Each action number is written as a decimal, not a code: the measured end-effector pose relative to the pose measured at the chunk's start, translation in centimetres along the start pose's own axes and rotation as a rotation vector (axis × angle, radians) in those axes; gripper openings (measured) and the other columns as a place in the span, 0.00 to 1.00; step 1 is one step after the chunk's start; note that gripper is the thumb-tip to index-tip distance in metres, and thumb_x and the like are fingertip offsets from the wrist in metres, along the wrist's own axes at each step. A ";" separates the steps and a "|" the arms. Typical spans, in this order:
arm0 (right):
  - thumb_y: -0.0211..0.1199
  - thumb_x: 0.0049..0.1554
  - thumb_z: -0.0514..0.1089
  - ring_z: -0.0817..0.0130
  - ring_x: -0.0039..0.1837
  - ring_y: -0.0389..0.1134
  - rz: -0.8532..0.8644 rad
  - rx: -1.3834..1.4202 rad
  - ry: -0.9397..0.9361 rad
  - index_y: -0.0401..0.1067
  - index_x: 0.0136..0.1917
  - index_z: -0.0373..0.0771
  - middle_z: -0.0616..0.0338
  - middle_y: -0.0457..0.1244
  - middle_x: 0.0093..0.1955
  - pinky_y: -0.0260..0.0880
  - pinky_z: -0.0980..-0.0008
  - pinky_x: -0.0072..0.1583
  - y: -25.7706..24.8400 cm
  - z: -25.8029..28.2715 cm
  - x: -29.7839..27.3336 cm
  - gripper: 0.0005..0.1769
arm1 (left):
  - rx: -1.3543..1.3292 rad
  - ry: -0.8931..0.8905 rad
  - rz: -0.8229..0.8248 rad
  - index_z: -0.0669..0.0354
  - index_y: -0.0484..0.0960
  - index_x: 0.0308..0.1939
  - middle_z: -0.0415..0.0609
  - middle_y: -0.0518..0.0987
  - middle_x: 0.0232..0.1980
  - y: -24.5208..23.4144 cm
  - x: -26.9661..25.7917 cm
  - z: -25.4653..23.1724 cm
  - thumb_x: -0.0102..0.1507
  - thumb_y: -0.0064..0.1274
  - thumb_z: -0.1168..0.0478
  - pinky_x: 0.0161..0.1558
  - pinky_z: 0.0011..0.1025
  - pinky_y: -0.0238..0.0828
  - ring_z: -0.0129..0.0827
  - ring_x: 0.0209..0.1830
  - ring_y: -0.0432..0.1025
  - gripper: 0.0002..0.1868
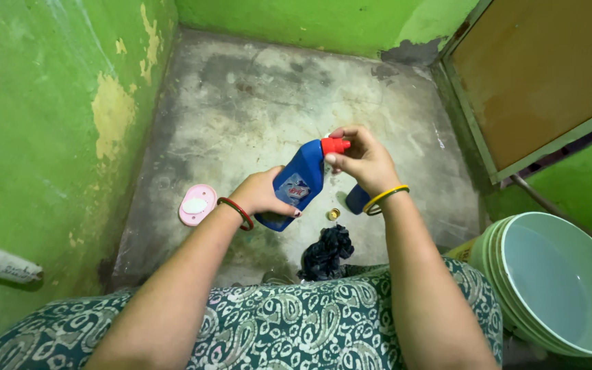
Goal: The person unscrews the caps of several blue and white bottles on the floor and then pours liquid from a large white bottle into a smaller white bottle.
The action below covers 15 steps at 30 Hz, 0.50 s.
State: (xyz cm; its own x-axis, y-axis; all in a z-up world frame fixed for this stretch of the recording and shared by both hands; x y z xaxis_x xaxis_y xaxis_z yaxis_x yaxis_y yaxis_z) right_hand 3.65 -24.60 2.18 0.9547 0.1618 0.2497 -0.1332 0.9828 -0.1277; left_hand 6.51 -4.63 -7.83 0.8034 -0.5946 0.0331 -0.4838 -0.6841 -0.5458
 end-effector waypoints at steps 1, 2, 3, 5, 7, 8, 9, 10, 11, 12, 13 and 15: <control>0.71 0.54 0.34 0.70 0.47 0.69 -0.059 -0.054 0.076 0.66 0.61 0.35 0.58 0.67 0.54 0.73 0.65 0.46 -0.1 -0.3 0.1 0.24 | 0.005 -0.015 -0.005 0.55 0.77 0.57 0.51 0.85 0.48 0.0 0.0 0.1 0.37 0.74 0.42 0.52 0.33 0.75 0.40 0.47 0.81 0.47; 0.71 0.54 0.34 0.69 0.42 0.68 -0.117 -0.107 0.153 0.68 0.60 0.35 0.58 0.68 0.51 0.72 0.65 0.41 -0.3 -0.6 0.1 0.22 | 0.011 -0.031 -0.009 0.55 0.77 0.57 0.51 0.85 0.48 0.2 0.0 0.2 0.37 0.74 0.42 0.52 0.33 0.75 0.40 0.47 0.81 0.47; 0.72 0.54 0.35 0.69 0.41 0.68 -0.128 -0.151 0.194 0.68 0.58 0.35 0.58 0.68 0.50 0.71 0.64 0.40 -0.3 -0.5 0.1 0.21 | 0.016 -0.046 -0.013 0.55 0.77 0.57 0.52 0.85 0.48 0.4 0.0 0.3 0.37 0.74 0.42 0.52 0.33 0.75 0.40 0.47 0.81 0.47; 0.73 0.52 0.38 0.70 0.41 0.68 -0.152 -0.242 0.275 0.68 0.55 0.35 0.59 0.68 0.47 0.68 0.62 0.39 -0.4 -0.1 0.0 0.20 | 0.010 -0.037 0.009 0.55 0.77 0.57 0.52 0.85 0.47 0.5 -0.1 0.6 0.36 0.74 0.43 0.52 0.33 0.75 0.40 0.47 0.80 0.47; 0.75 0.53 0.42 0.67 0.41 0.68 -0.149 -0.579 -0.041 0.70 0.52 0.36 0.56 0.68 0.44 0.71 0.63 0.43 0.6 2.8 -0.5 0.18 | -0.038 -0.013 0.071 0.55 0.77 0.56 0.52 0.85 0.48 0.9 -0.1 0.8 0.36 0.74 0.43 0.52 0.33 0.75 0.40 0.47 0.80 0.47; 0.76 0.54 0.44 0.66 0.41 0.69 -0.144 -0.742 -0.203 0.71 0.51 0.37 0.55 0.68 0.42 0.73 0.63 0.45 1.4 4.1 -1.0 0.18 | -0.080 0.004 0.121 0.56 0.78 0.55 0.52 0.86 0.48 1.2 -0.1 0.8 0.36 0.74 0.43 0.52 0.33 0.75 0.40 0.47 0.81 0.46; 0.74 0.55 0.46 0.64 0.41 0.69 -0.146 -0.800 -0.283 0.73 0.50 0.38 0.55 0.67 0.41 0.72 0.63 0.45 2.0 4.9 -1.4 0.15 | -0.124 0.022 0.170 0.56 0.78 0.54 0.52 0.86 0.48 1.5 -0.1 0.6 0.36 0.75 0.44 0.52 0.32 0.75 0.40 0.48 0.81 0.46; 0.72 0.56 0.48 0.61 0.41 0.69 -0.148 -0.858 -0.364 0.74 0.48 0.38 0.54 0.67 0.41 0.71 0.63 0.45 2.7 5.5 -1.8 0.13 | -0.115 0.031 0.179 0.56 0.78 0.55 0.52 0.86 0.48 1.8 0.0 0.3 0.36 0.75 0.43 0.52 0.32 0.75 0.40 0.47 0.81 0.46; 0.69 0.57 0.49 0.58 0.41 0.69 -0.148 -0.912 -0.446 0.76 0.47 0.39 0.54 0.67 0.40 0.70 0.63 0.45 3.5 6.0 -2.1 0.12 | -0.105 0.037 0.187 0.56 0.78 0.55 0.52 0.86 0.48 2.0 0.0 -0.1 0.36 0.75 0.43 0.52 0.32 0.75 0.40 0.47 0.81 0.47; 0.67 0.59 0.51 0.56 0.40 0.68 -0.225 -0.969 -0.352 0.76 0.44 0.40 0.53 0.66 0.38 0.69 0.62 0.45 3.3 5.6 -1.6 0.12 | -0.094 0.044 0.194 0.57 0.78 0.55 0.52 0.86 0.47 2.2 0.0 -0.6 0.36 0.74 0.42 0.52 0.32 0.75 0.41 0.47 0.81 0.47; 0.65 0.61 0.53 0.54 0.39 0.68 -0.301 -1.024 -0.258 0.76 0.40 0.40 0.52 0.66 0.37 0.67 0.62 0.44 2.9 5.2 -1.1 0.15 | -0.040 0.026 0.138 0.57 0.76 0.57 0.53 0.86 0.47 2.0 0.1 -1.0 0.35 0.75 0.42 0.51 0.33 0.75 0.42 0.47 0.81 0.49; 0.61 0.63 0.56 0.51 0.37 0.67 -0.398 -1.031 -0.041 0.77 0.37 0.40 0.50 0.65 0.33 0.66 0.61 0.43 1.7 3.9 -0.3 0.21 | 0.067 -0.010 0.027 0.57 0.73 0.60 0.56 0.84 0.46 1.7 -0.1 -2.2 0.35 0.75 0.43 0.50 0.34 0.75 0.45 0.46 0.80 0.52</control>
State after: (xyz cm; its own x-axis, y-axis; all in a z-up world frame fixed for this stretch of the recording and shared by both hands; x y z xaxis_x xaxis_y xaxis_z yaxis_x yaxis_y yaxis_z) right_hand 2.07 -22.65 5.58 0.8682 -0.1281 0.4794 0.4851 0.4229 -0.7654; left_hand 4.84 -6.71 -6.94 0.7942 -0.6076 0.0096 -0.4811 -0.6383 -0.6009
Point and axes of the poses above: each hand's wrist, its own x-axis towards the middle knuckle, its own y-axis out of the palm, z = x × y, the point moved 7 cm from there along x, towards the middle knuckle
